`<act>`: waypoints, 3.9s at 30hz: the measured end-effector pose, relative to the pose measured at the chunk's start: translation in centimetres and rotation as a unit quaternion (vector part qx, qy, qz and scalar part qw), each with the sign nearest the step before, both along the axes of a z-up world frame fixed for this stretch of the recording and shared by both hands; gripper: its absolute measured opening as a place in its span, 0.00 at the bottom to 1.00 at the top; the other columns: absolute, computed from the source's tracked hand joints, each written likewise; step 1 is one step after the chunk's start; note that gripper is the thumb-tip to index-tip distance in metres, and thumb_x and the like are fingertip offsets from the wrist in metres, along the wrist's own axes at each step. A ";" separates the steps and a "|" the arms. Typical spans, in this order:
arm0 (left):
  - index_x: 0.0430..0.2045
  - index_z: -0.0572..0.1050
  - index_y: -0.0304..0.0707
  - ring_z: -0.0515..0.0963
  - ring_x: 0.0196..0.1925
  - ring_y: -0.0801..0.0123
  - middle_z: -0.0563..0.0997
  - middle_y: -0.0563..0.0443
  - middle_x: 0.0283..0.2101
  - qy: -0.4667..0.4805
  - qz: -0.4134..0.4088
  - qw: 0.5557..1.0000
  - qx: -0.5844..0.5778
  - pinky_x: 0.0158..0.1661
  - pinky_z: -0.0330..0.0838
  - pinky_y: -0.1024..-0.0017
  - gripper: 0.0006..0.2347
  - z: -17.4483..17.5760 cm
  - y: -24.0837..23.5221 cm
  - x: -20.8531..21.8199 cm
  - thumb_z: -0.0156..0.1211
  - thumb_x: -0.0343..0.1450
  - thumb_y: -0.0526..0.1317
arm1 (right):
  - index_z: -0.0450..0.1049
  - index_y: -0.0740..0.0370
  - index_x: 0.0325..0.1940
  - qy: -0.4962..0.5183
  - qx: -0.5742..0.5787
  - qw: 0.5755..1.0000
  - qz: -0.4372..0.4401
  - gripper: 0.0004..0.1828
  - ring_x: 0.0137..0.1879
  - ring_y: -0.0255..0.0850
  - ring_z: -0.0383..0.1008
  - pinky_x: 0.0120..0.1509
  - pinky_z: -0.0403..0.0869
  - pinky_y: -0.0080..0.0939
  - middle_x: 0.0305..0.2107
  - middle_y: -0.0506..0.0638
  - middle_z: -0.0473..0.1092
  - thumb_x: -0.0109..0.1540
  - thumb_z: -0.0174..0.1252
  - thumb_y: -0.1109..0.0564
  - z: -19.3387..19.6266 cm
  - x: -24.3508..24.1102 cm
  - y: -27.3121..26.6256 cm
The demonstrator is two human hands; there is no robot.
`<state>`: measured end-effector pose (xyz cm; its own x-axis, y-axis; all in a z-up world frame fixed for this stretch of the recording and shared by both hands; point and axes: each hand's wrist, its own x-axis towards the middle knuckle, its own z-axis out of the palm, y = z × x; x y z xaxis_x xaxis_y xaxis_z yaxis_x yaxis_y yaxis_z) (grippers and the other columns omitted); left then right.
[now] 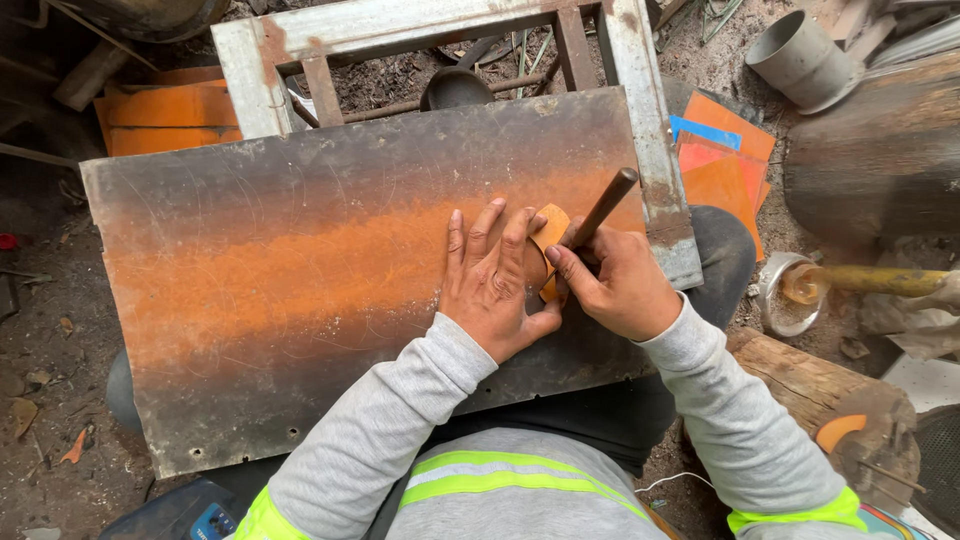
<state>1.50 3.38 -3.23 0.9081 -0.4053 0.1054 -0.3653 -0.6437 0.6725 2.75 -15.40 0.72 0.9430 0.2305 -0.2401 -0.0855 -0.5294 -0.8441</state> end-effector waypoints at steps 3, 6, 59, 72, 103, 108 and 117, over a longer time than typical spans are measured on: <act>0.67 0.48 0.41 0.54 0.76 0.49 0.72 0.53 0.64 0.008 0.002 1.000 -0.003 0.73 0.31 0.40 0.47 0.1 0.0 0.1 0.74 0.56 0.49 | 0.74 0.69 0.38 -0.014 0.001 1.000 0.013 0.10 0.26 0.37 0.76 0.31 0.73 0.36 0.22 0.53 0.75 0.66 0.58 0.57 0.1 0.4 0.0; 0.67 0.49 0.40 0.55 0.75 0.47 0.72 0.51 0.64 0.014 -0.001 1.000 0.001 0.73 0.31 0.40 0.47 0.5 0.1 0.1 0.75 0.56 0.49 | 0.74 0.68 0.38 -0.032 -0.010 0.999 0.020 0.09 0.25 0.36 0.76 0.29 0.72 0.36 0.21 0.52 0.74 0.66 0.59 0.57 0.3 0.5 0.2; 0.49 0.77 0.36 0.67 0.64 0.49 0.70 0.41 0.60 -0.057 -0.105 0.990 0.075 0.69 0.58 0.52 0.18 1.5 -0.2 1.4 0.65 0.66 0.42 | 0.73 0.68 0.38 -0.292 -0.047 0.955 -0.021 0.08 0.43 0.53 0.76 0.50 0.76 0.46 0.33 0.58 0.75 0.54 0.59 0.70 0.1 -8.0 1.4; 0.49 0.76 0.36 0.67 0.64 0.46 0.69 0.39 0.61 -0.041 -0.093 0.991 0.090 0.67 0.57 0.48 0.20 2.2 -0.5 1.2 0.67 0.65 0.44 | 0.71 0.70 0.42 -0.150 0.198 0.959 -0.133 0.06 0.46 0.44 0.76 0.59 0.76 0.43 0.40 0.55 0.73 0.65 0.50 0.65 -0.9 -9.0 -3.1; 0.46 0.73 0.24 0.73 0.51 0.43 0.72 0.30 0.54 0.013 -0.107 0.991 0.078 0.49 0.72 0.58 0.25 6.3 3.9 -4.1 0.66 0.53 0.29 | 0.72 0.67 0.50 -0.103 0.204 0.946 -0.229 0.09 0.49 0.39 0.80 0.58 0.78 0.40 0.42 0.55 0.78 0.72 0.49 0.59 -1.9 -9.9 -4.0; 0.37 0.75 0.30 0.75 0.45 0.49 0.75 0.40 0.41 -0.018 -0.152 0.988 0.002 0.45 0.73 0.60 0.11 6.2 1.0 0.3 0.64 0.63 0.31 | 0.70 0.65 0.51 -0.270 0.055 0.950 -0.150 0.09 0.57 0.49 0.77 0.63 0.75 0.45 0.48 0.61 0.76 0.67 0.57 0.61 -0.2 -8.8 -2.9; 0.40 0.79 0.32 0.76 0.49 0.48 0.76 0.37 0.44 -0.065 -0.154 0.979 -0.114 0.49 0.73 0.60 0.11 2.9 -5.9 7.7 0.65 0.65 0.33 | 0.74 0.63 0.46 -0.238 -0.117 0.941 -0.212 0.10 0.57 0.51 0.76 0.63 0.74 0.47 0.48 0.53 0.76 0.62 0.65 0.66 -1.3 -6.7 -2.4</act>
